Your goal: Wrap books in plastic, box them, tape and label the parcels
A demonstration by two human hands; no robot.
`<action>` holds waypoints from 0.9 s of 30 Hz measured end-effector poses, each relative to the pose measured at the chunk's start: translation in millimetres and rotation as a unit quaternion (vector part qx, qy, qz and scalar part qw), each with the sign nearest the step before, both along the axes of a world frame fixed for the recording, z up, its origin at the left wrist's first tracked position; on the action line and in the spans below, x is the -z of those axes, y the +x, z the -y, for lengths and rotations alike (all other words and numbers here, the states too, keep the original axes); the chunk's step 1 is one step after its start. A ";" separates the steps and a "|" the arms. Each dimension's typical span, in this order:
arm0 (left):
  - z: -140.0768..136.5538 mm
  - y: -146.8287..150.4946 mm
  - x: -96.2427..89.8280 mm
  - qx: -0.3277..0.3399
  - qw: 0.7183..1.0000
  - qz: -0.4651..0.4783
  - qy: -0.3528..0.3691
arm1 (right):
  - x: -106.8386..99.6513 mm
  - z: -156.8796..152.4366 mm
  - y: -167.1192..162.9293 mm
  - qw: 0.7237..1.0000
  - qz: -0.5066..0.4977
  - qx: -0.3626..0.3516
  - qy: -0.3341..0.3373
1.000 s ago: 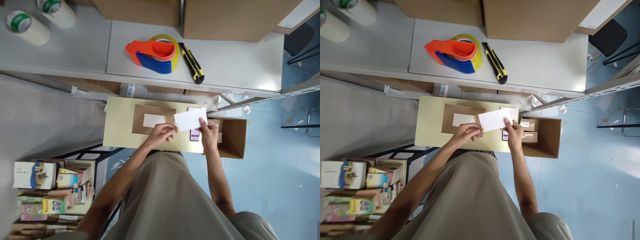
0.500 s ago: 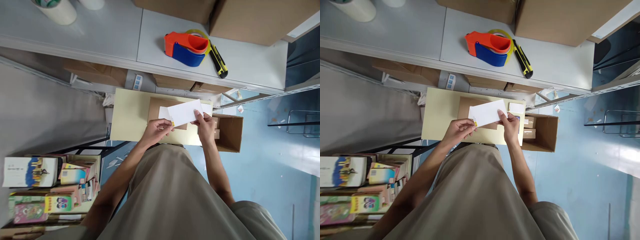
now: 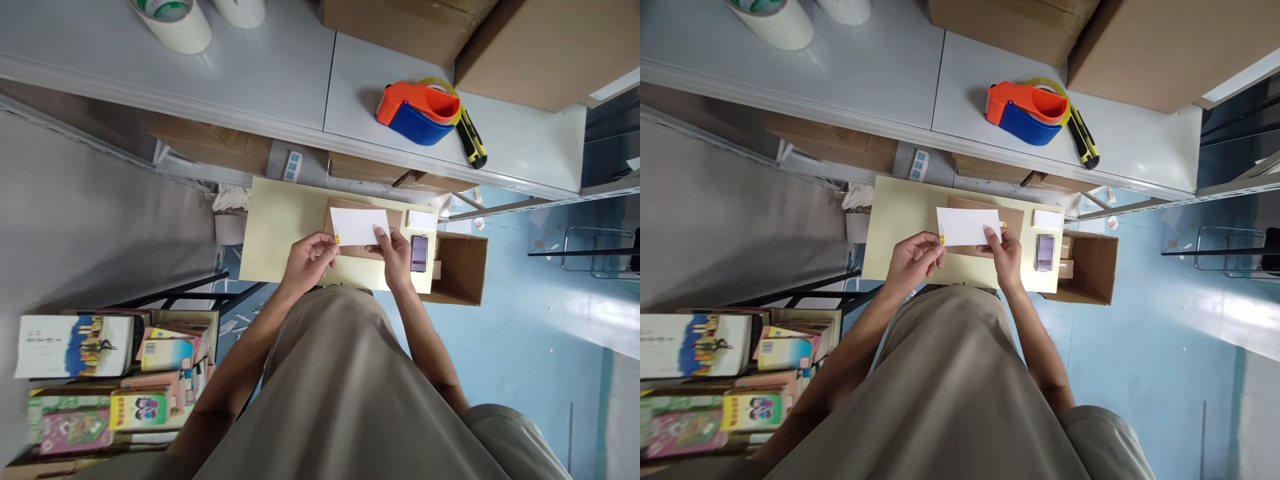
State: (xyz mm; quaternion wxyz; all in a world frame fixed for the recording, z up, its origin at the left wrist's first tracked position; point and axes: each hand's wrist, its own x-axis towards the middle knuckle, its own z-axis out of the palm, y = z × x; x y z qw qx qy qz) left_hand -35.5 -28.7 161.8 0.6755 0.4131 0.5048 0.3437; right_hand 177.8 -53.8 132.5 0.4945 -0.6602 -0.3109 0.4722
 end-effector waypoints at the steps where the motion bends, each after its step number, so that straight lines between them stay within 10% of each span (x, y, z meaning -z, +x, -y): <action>1: -1.0 -3.3 -0.2 0.006 1.000 -0.002 0.006 | 1.4 -0.3 -3.2 0.999 0.034 -0.005 0.010; 10: -6.5 -17.4 -10.3 0.102 0.976 -0.087 0.172 | -46.6 4.8 -28.6 0.940 0.211 -0.208 0.168; 18: -4.1 -16.0 -2.9 0.132 0.957 -0.142 0.216 | -39.5 3.6 -34.6 0.931 0.227 -0.232 0.165; 27: -35.1 -92.9 94.5 0.025 0.924 -0.369 0.099 | -35.6 10.2 -35.9 0.978 0.148 -0.135 0.056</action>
